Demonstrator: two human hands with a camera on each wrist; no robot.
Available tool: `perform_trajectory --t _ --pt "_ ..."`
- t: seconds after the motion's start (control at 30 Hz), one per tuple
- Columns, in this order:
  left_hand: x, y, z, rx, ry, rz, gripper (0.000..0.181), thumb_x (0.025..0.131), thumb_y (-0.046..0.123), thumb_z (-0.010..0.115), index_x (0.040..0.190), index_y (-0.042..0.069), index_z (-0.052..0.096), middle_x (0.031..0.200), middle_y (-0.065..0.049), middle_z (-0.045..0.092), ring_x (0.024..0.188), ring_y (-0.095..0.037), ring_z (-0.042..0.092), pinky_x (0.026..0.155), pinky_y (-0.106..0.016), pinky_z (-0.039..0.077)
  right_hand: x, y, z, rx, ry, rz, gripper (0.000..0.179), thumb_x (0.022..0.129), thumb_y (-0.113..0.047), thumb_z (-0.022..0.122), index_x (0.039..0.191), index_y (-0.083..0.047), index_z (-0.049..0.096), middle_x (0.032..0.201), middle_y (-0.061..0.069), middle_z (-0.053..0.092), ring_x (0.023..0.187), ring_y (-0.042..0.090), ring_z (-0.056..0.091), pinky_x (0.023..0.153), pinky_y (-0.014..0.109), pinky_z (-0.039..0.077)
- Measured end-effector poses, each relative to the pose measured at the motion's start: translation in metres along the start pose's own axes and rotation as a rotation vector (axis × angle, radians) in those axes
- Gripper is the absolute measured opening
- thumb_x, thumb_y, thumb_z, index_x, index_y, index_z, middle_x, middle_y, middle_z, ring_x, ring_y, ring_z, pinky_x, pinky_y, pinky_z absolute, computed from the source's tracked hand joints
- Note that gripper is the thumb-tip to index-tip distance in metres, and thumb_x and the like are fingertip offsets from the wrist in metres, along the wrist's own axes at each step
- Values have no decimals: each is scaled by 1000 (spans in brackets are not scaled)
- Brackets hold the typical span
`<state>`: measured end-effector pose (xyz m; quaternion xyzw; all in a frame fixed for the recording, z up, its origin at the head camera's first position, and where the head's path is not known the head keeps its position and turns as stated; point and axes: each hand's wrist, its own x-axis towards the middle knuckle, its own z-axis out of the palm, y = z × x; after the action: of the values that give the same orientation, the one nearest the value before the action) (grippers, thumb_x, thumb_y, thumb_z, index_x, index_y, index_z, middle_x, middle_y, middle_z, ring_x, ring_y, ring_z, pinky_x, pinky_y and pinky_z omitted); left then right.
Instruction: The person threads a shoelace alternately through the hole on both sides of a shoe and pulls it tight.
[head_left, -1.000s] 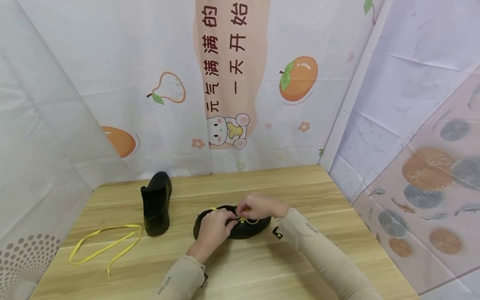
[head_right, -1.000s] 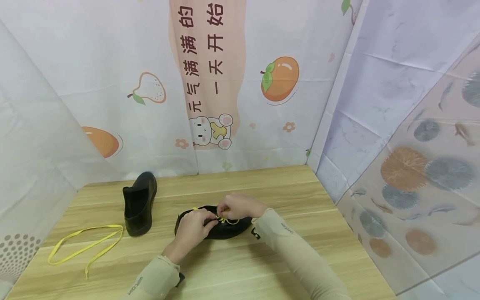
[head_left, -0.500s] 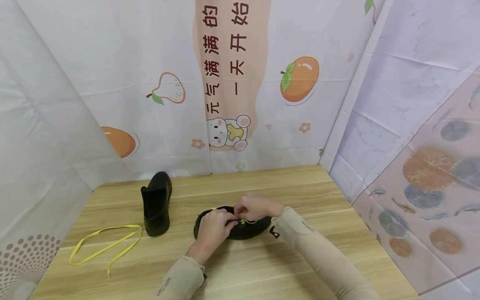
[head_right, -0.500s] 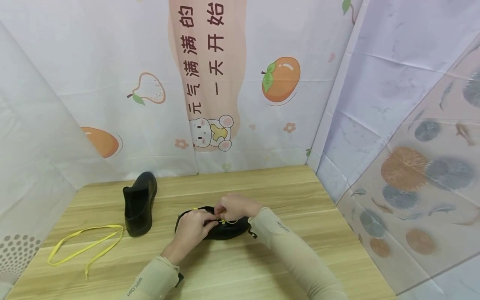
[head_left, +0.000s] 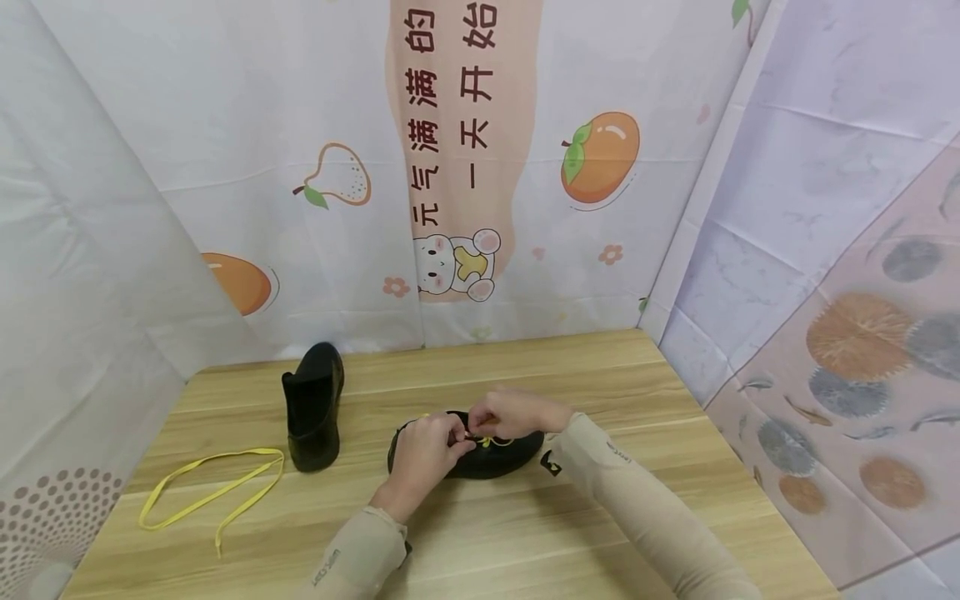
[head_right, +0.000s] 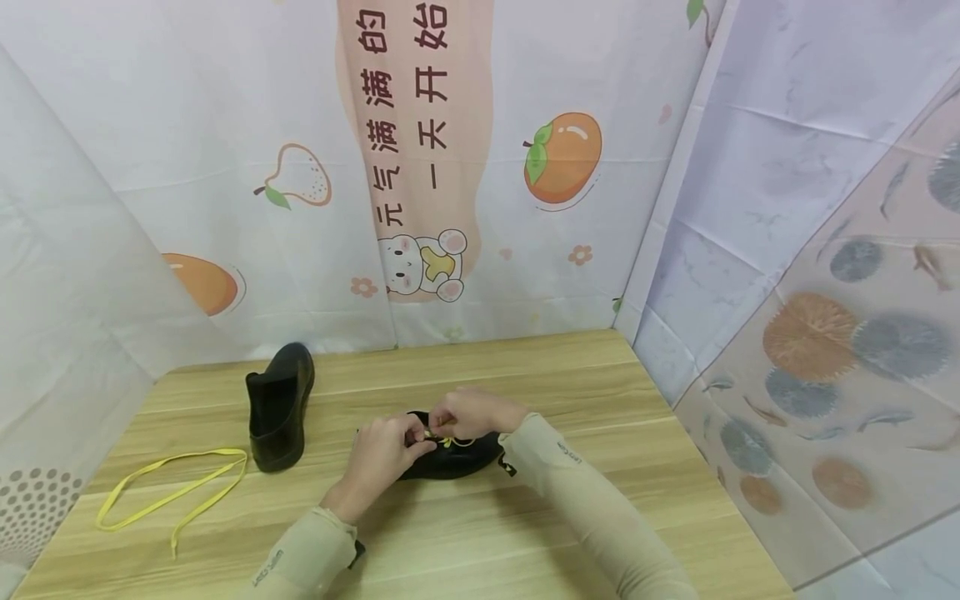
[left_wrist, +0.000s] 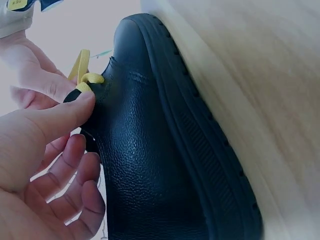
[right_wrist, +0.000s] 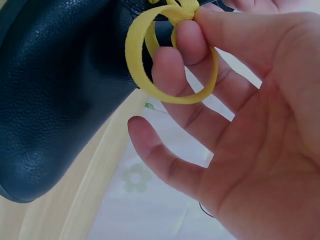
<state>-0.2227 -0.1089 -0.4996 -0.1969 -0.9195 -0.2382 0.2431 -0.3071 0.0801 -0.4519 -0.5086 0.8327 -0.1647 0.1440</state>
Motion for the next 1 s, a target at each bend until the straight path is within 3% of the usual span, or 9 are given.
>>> perform_trajectory --t 0.27,0.5,0.73,1.0 --pt "5 -2 -2 15 -54 18 24 74 25 92 69 19 69 62 9 61 48 0 44 45 -19 37 1 -1 0 29 5 11 16 100 -5 63 90 -13 72 75 -5 65 58 0 44 59 18 40" --pt "6 0 1 52 -88 8 20 78 23 89 68 20 73 62 11 61 50 -4 50 45 -21 40 2 2 1 75 -5 34 18 102 -7 60 94 -16 73 70 -9 60 54 -1 44 58 17 39" --pt "3 3 3 66 -66 3 22 79 24 89 67 21 71 62 12 59 51 -5 52 47 -23 42 -1 8 6 147 0 38 19 104 -10 58 97 -20 72 68 -12 55 52 1 42 58 18 40" --pt "0 6 5 39 -68 -16 21 82 21 86 68 19 70 64 9 59 51 -3 49 48 -22 42 -3 9 8 133 11 32 17 104 -11 58 99 -19 73 74 -6 63 54 0 43 60 18 41"
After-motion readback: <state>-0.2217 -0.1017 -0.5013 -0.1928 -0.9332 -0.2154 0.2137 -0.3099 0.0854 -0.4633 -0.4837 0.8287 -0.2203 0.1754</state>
